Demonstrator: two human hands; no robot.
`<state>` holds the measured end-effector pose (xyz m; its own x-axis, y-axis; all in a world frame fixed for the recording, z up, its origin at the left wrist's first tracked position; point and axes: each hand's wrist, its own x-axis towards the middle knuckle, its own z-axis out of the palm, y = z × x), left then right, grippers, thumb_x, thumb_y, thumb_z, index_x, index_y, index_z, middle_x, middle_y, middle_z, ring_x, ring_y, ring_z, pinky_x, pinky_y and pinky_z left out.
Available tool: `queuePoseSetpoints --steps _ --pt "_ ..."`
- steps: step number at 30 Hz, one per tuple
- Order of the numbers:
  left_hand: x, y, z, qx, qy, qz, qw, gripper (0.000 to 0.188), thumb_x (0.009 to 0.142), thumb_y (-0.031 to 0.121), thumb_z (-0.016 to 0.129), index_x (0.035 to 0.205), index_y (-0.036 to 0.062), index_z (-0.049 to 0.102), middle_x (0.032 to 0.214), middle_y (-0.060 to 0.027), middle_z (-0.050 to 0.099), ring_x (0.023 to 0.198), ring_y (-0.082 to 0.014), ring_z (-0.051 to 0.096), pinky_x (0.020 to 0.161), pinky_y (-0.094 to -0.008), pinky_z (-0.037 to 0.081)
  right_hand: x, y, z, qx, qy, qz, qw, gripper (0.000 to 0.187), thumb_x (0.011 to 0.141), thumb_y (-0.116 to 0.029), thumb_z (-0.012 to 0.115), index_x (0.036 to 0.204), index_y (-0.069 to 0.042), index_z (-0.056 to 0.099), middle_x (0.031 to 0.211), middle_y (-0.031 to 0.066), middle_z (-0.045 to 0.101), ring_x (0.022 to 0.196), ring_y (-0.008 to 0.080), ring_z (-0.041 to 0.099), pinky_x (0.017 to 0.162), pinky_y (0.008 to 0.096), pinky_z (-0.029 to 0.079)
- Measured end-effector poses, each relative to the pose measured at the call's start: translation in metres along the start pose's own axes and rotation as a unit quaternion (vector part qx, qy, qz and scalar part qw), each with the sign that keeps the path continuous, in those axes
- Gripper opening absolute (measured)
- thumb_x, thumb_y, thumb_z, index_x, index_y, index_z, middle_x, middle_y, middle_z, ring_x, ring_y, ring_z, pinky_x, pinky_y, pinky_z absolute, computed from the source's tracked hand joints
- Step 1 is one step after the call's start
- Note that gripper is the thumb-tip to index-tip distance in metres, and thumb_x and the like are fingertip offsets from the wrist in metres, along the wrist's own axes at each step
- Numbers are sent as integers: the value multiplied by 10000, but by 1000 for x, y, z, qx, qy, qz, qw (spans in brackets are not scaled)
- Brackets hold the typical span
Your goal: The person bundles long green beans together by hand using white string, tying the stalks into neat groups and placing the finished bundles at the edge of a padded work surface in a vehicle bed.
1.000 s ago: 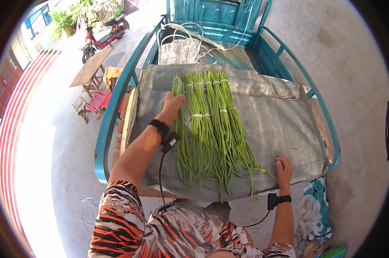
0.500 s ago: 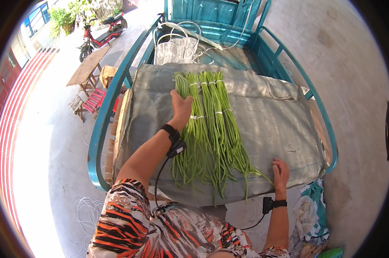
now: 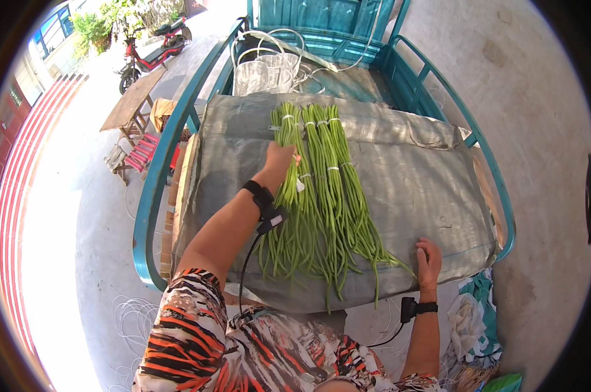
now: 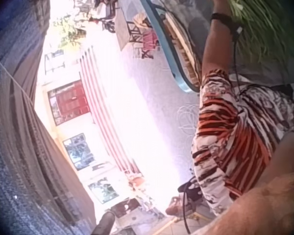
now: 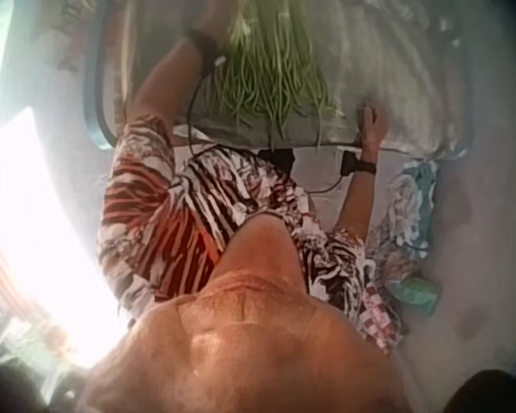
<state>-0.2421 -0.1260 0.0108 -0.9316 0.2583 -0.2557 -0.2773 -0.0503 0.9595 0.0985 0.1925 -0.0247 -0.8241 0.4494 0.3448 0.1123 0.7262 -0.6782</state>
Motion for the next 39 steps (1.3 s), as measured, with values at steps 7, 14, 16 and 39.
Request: queuePoseSetpoints --steps 7,14,16,39 --pt "-10 -4 9 -145 17 -43 988 139 821 78 581 772 -48 547 625 -99 555 487 -170 480 412 -332 355 -6 6 0 0 4 19 1000 166 816 -162 582 895 -28 640 1083 123 624 1052 290 548 929 368 404" --pt "-15 -11 -6 355 -31 100 929 421 761 285 693 869 -76 504 765 -150 575 653 -245 549 576 -412 426 1 2 3 -9 -7 13 1000 151 823 -131 571 914 -32 638 1100 108 623 1057 276 545 931 355 403" --pt "-35 -20 -7 434 17 196 879 478 750 305 703 951 -76 494 896 -225 572 762 -320 563 640 -449 446 1 4 2 -16 -3 4 1000 145 826 -123 567 918 -36 638 1108 103 619 1059 270 542 930 349 402" --pt "-120 -24 -10 419 -127 152 886 313 855 295 574 912 -13 584 800 -177 621 729 -360 586 669 -415 455 28 14 -24 173 -84 196 962 151 869 -112 544 950 -29 642 1007 48 630 975 166 562 882 285 417"
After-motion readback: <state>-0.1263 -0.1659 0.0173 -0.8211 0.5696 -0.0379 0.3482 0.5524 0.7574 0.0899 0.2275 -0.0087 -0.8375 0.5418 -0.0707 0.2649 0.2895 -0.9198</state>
